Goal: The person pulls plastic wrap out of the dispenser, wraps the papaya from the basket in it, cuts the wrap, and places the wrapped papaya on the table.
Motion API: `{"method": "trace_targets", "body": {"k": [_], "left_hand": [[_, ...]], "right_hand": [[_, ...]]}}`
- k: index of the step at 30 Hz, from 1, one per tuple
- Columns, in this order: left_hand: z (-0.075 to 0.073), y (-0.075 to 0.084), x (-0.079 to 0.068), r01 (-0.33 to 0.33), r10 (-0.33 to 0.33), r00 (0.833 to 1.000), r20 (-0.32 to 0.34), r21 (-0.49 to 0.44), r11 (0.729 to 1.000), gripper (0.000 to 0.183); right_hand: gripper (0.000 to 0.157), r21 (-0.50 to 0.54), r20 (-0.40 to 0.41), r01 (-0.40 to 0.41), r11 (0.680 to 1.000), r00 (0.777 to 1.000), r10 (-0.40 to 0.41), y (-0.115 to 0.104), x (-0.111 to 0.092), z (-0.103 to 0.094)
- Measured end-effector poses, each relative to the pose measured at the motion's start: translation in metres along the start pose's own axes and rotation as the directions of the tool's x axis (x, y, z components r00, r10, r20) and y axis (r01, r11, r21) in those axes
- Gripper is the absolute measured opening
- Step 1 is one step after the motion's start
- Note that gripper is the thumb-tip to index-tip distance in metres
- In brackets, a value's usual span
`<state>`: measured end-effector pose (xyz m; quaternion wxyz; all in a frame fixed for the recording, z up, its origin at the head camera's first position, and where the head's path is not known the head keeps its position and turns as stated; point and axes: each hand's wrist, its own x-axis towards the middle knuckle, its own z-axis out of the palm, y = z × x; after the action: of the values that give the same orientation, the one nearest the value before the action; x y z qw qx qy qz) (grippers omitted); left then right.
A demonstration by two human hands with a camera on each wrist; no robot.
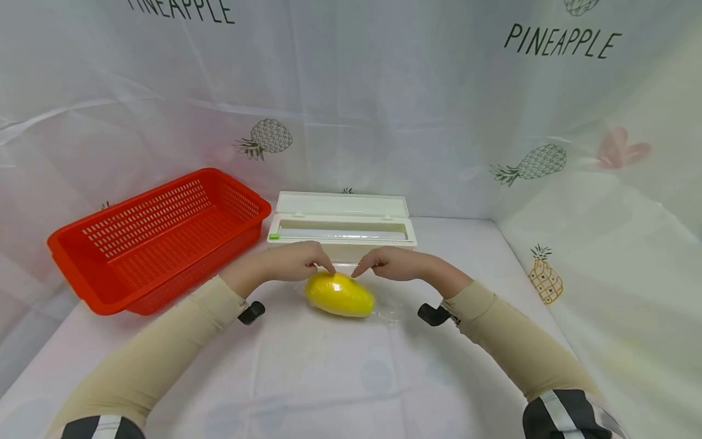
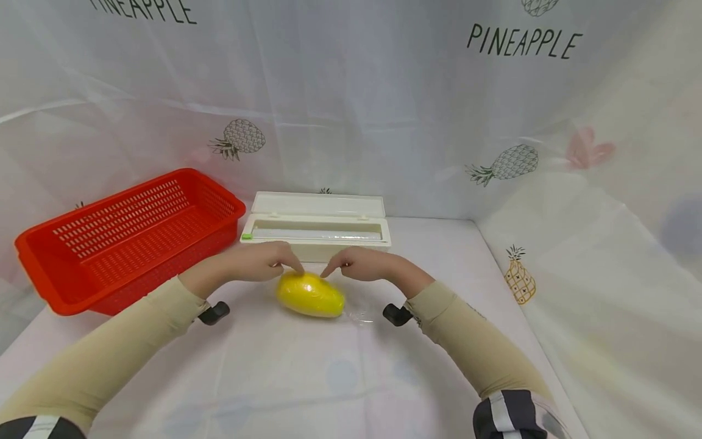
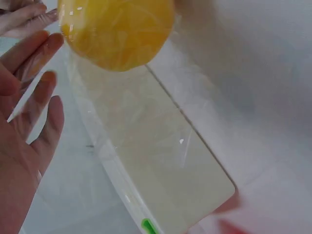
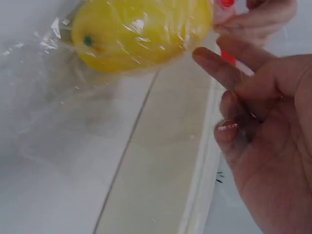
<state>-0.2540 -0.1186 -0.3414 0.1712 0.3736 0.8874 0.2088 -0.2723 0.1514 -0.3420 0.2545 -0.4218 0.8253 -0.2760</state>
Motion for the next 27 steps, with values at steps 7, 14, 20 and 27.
{"method": "trace_targets", "body": {"k": [7, 14, 20, 27], "left_hand": [[0.011, 0.004, -0.002, -0.012, 0.013, 0.999, -0.039, 0.007, 1.0, 0.026], [0.024, 0.006, 0.001, -0.064, 0.072, 0.996, -0.058, 0.129, 0.99, 0.063], [0.037, 0.006, 0.005, -0.032, 0.055, 0.993, -0.105, 0.215, 0.976, 0.079], [0.049, 0.002, 0.004, 0.033, 0.011, 0.983, -0.184, 0.233, 0.972, 0.08]], "right_hand": [[0.033, -0.084, -0.126, 0.023, 0.996, 0.991, -0.034, 0.003, -0.005, 0.02], [0.048, -0.062, -0.249, 0.043, 0.997, 0.967, -0.057, 0.008, -0.006, 0.041], [0.068, -0.091, -0.313, 0.052, 0.995, 0.947, -0.078, 0.011, -0.003, 0.056], [0.075, -0.124, -0.325, 0.032, 0.992, 0.943, -0.071, 0.011, 0.001, 0.065]]}}
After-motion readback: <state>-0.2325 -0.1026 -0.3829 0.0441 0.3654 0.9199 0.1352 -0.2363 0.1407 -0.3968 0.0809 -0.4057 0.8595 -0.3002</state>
